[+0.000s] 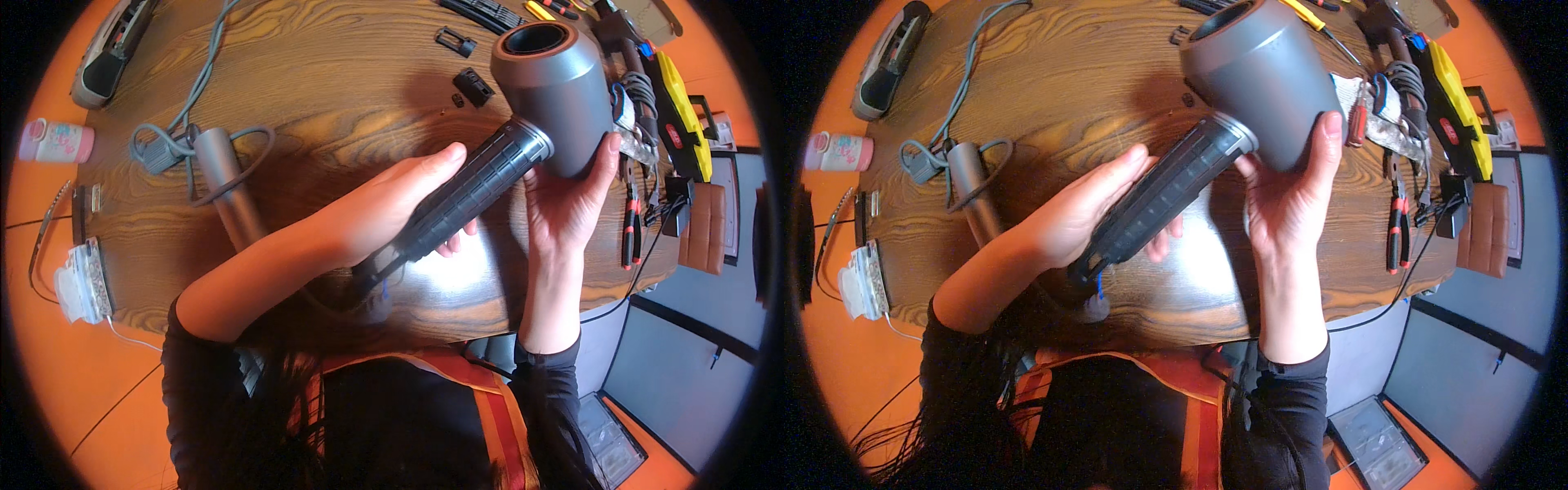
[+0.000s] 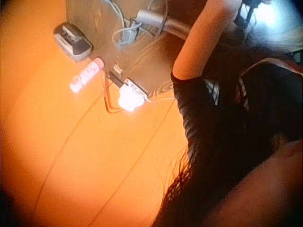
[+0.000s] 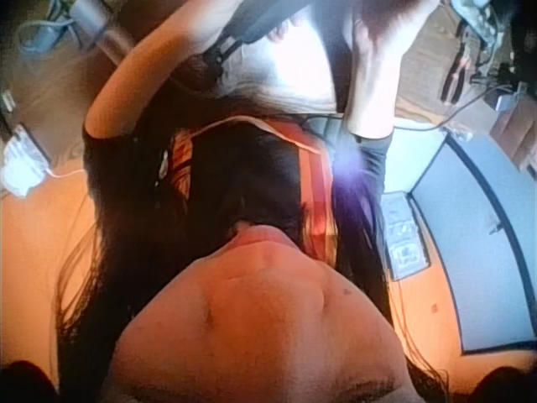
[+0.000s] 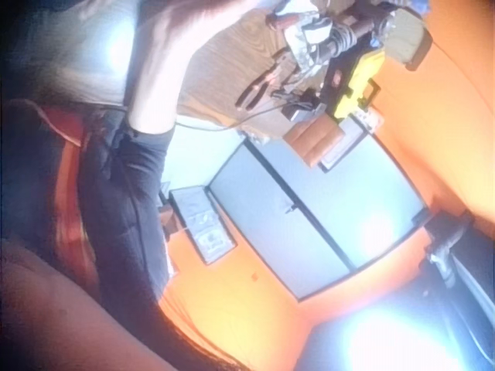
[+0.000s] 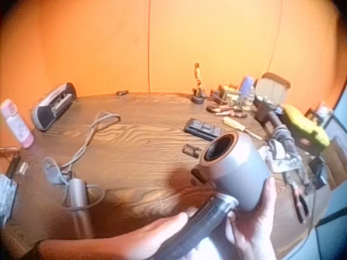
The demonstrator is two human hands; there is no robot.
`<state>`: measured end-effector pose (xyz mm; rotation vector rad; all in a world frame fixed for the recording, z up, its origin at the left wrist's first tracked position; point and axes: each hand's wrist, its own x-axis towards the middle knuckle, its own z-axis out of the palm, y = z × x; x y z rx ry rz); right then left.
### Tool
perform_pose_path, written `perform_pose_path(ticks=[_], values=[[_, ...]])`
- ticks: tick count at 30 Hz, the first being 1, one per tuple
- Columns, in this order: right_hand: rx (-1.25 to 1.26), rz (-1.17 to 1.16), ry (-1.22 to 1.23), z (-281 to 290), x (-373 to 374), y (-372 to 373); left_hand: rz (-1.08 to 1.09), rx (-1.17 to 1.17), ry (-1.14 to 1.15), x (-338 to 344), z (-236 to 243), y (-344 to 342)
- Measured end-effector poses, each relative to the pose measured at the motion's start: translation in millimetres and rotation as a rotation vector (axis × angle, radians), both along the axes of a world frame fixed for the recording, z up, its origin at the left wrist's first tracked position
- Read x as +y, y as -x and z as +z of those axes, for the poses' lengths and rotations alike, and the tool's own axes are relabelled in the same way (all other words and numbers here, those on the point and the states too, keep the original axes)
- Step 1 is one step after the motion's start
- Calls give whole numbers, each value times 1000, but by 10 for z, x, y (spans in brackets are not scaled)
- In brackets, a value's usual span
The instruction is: The person disassembles a hair dryer on a wooden table, using tweezers and a screwdriver to remove internal components and casing. They manipulate wires and small parts, then reassemble the device by reattaching the casing and nozzle.
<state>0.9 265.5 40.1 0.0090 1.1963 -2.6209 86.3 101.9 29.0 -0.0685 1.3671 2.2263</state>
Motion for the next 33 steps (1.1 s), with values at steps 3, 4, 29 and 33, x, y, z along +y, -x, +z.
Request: perform_pose_path(ticks=[3,4,29,33], values=[[47,-18,-34,1,19,20,79,27,-7,-31,-29,-2],[61,-28,-41,-3,28,22,76,83,63,-37,-22,-2],[383,433,-114,-47,-225,-365,516,239,-413,-163,-146,117],[393,386,-95,-33,-198,-352,479,269,-422,-184,-117,126]])
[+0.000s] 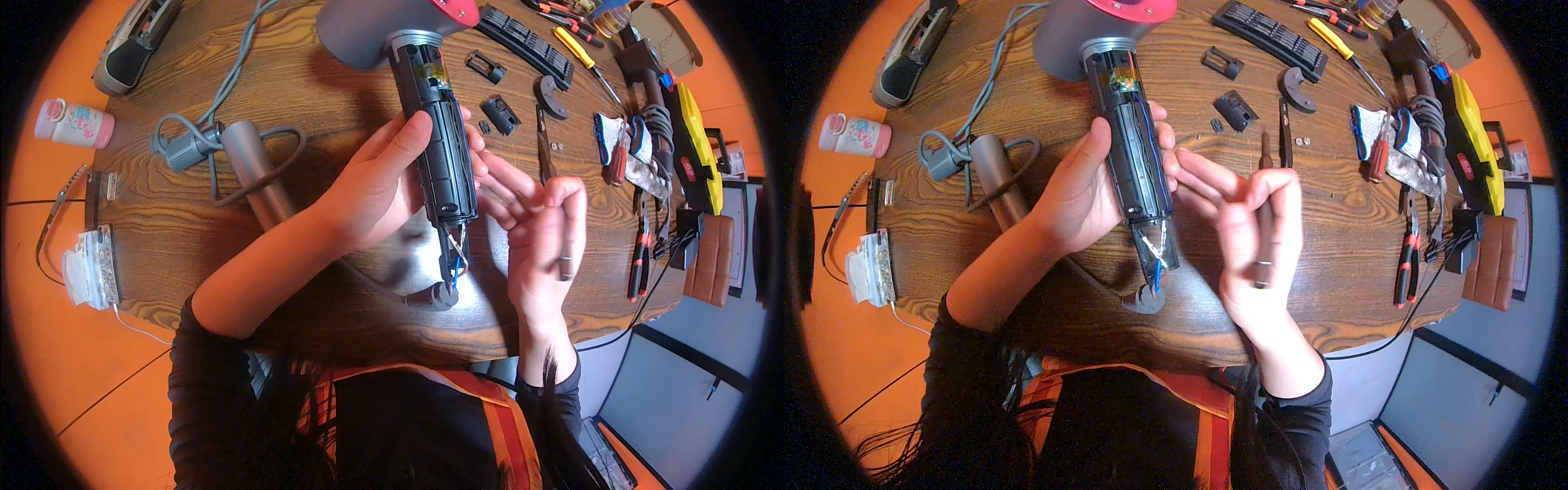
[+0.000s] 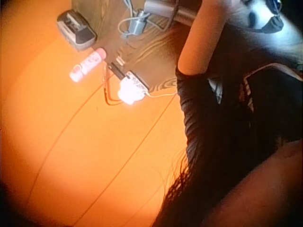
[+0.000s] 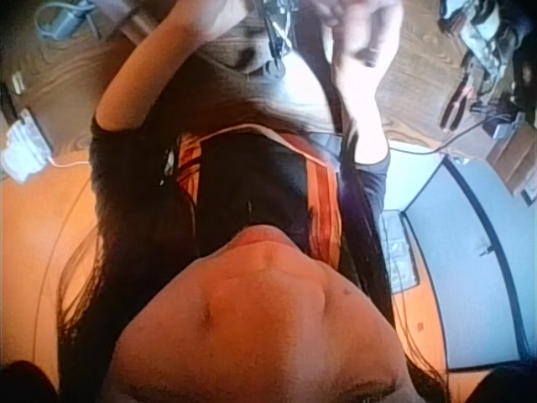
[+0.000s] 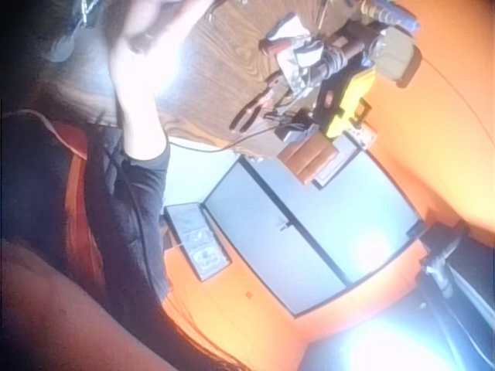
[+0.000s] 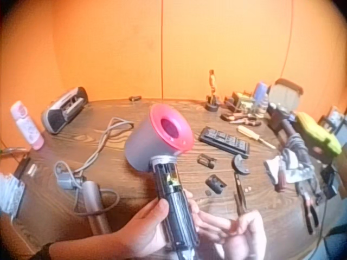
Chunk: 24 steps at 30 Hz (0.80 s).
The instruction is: The person disassembles a hair dryer on a wooden table, using tweezers and a screwdriver to remove internal components and casing. They manipulate wires and small parts, then reassemble the device by reattaching the casing and nozzle.
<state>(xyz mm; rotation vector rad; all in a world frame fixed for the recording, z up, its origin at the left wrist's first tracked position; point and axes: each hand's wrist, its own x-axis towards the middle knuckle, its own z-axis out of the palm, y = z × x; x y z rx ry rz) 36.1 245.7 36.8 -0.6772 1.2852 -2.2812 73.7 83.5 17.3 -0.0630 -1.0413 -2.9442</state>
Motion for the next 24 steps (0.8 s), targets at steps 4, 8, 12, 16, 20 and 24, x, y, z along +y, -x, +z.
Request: perform_pose_path(ticks=[4,8,12,16,20,24], values=[[176,-238,-179,35,85,27,-40,-41,-56,-31,1,-33],[320,-421,-187,91,193,27,-114,15,-301,-55,-86,-11],[300,-501,-41,111,191,-3,-56,-55,-307,-60,-131,-33],[430,-590,-73,159,251,28,-24,-135,-89,-114,-73,-23],[551,-632,-45,150,298,66,-29,-161,-77,-146,-40,-12],[604,-490,-31,152,227,18,19,-146,9,-165,-91,-17]])
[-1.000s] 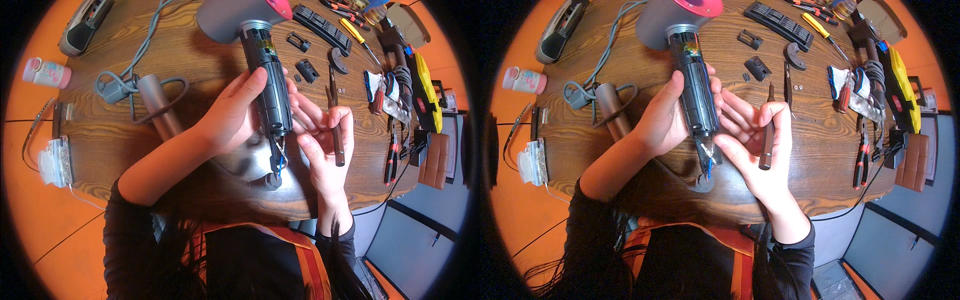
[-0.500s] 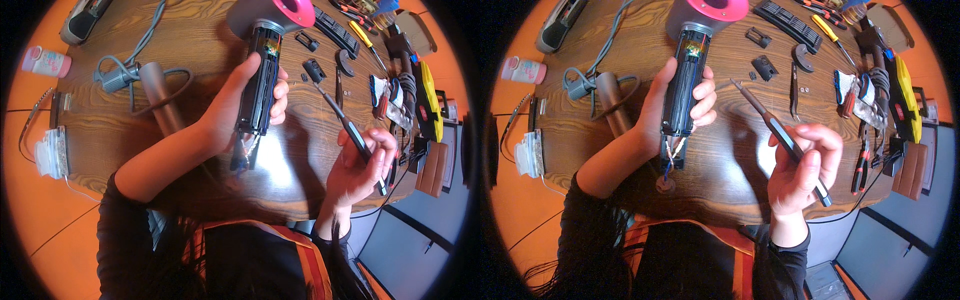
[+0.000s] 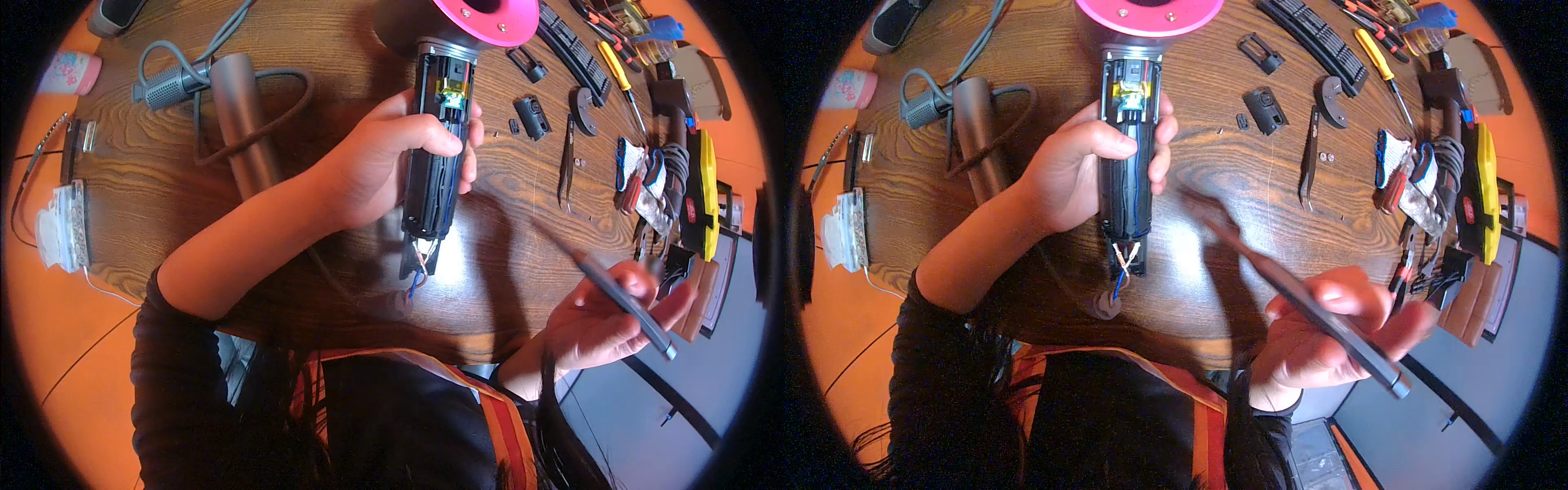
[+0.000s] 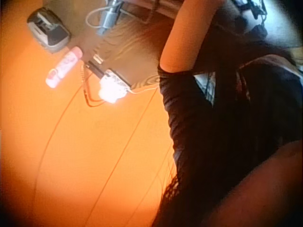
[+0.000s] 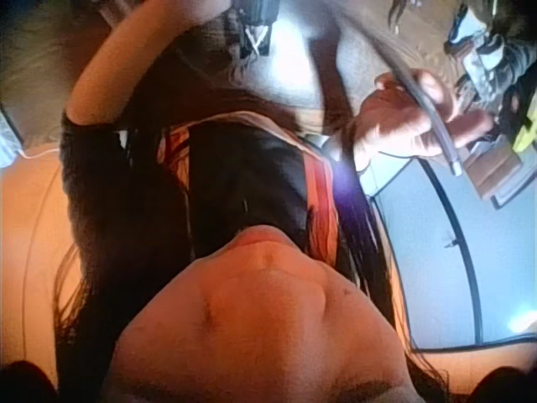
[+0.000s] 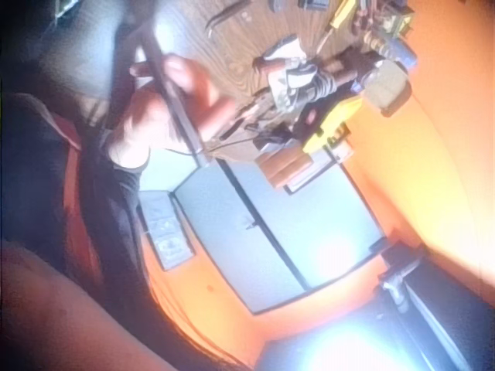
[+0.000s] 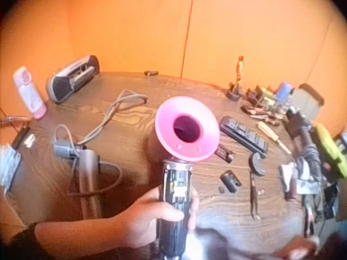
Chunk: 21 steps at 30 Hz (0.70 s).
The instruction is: The person disassembles a hair dryer on a wooden table, using tweezers and a screwdriver to remove internal components and casing. They manipulate wires and small parts, then reassemble the device by reattaching the casing and nozzle.
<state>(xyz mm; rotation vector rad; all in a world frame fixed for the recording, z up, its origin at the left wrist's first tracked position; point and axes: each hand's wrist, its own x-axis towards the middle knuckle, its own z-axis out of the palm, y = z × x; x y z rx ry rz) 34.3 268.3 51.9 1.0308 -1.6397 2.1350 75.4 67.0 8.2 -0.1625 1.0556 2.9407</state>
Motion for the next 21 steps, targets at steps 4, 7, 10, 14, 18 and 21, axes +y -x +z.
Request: perform_pose_path(ticks=[4,7,10,14,18,21], values=[[27,-361,-281,47,-84,-69,77,-108,24,20,-69,-6],[-115,-292,-188,-18,-139,-165,93,-131,49,33,-103,-4],[-30,-262,-173,-129,-157,-210,126,-116,11,57,-133,0],[-118,18,-77,-191,-108,-253,140,-109,-5,67,-148,-9],[-312,401,-33,-158,-20,-217,161,-111,3,81,-137,-21],[-191,385,-89,-184,-30,-208,170,-110,5,94,-138,-23]])
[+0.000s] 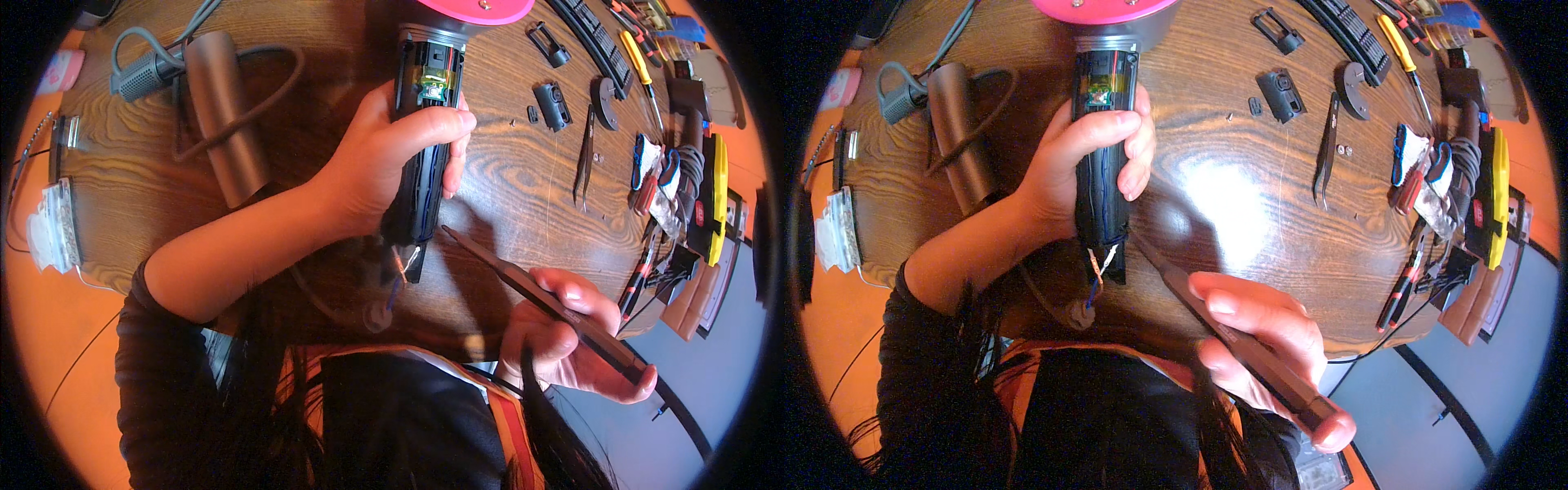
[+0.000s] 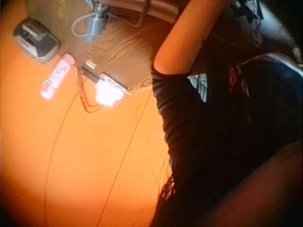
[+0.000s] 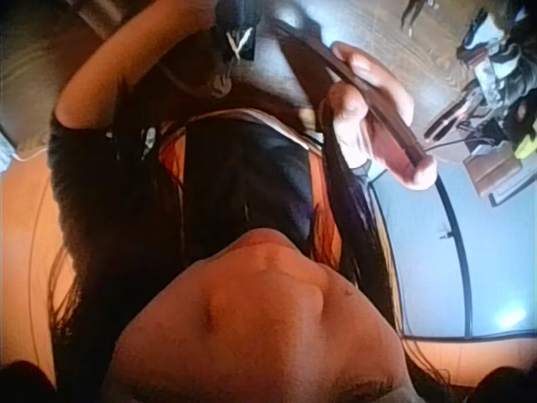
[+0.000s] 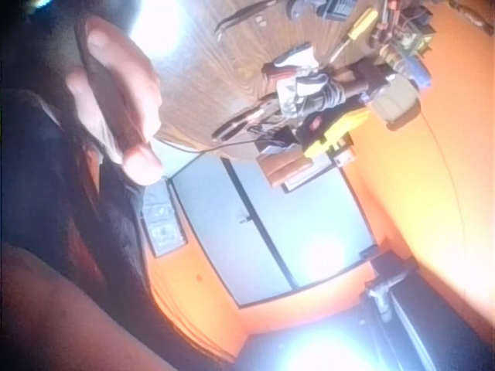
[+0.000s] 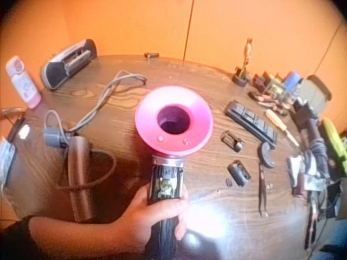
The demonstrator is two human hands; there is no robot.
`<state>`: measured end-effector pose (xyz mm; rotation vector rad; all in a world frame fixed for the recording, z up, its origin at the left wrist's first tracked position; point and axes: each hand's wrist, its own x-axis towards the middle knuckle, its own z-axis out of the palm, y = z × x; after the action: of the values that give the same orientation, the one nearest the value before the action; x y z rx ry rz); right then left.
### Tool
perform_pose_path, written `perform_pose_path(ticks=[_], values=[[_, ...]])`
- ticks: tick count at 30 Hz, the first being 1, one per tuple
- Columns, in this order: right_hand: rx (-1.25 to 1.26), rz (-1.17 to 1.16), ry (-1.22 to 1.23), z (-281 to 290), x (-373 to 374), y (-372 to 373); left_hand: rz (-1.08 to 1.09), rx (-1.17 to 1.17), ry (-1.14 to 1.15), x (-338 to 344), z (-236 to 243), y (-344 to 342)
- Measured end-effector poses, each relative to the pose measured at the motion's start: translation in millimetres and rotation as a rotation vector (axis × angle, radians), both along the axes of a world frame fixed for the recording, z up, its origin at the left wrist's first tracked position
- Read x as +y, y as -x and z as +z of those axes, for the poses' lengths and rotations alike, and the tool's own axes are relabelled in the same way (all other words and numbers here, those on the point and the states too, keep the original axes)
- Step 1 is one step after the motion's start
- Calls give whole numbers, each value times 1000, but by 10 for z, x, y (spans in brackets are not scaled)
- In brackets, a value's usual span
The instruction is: The person disassembles a hair dryer on a wooden table, using tweezers and a screwdriver to remove internal components and casing. They manipulate wires and small parts, then reassemble the device by reattaching the casing and nozzle.
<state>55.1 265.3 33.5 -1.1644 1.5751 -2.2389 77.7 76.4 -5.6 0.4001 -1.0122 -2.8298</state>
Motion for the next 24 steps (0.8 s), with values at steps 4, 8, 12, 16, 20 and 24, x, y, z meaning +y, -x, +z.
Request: perform_pose_path(ticks=[4,8,12,16,20,24], values=[[197,-74,-35,-37,-61,5,-12,9,-4,-11,-15,4],[282,-112,-47,-49,-105,7,-18,-1,52,1,-20,3],[337,-122,-55,-69,-120,-1,1,-8,15,-2,-14,1],[363,-107,-49,-46,-107,-26,8,-24,36,2,-9,-1],[424,-20,-135,37,-72,2,21,-28,65,17,-11,-4],[603,-215,-94,44,-100,-14,28,-38,104,21,-18,1]])
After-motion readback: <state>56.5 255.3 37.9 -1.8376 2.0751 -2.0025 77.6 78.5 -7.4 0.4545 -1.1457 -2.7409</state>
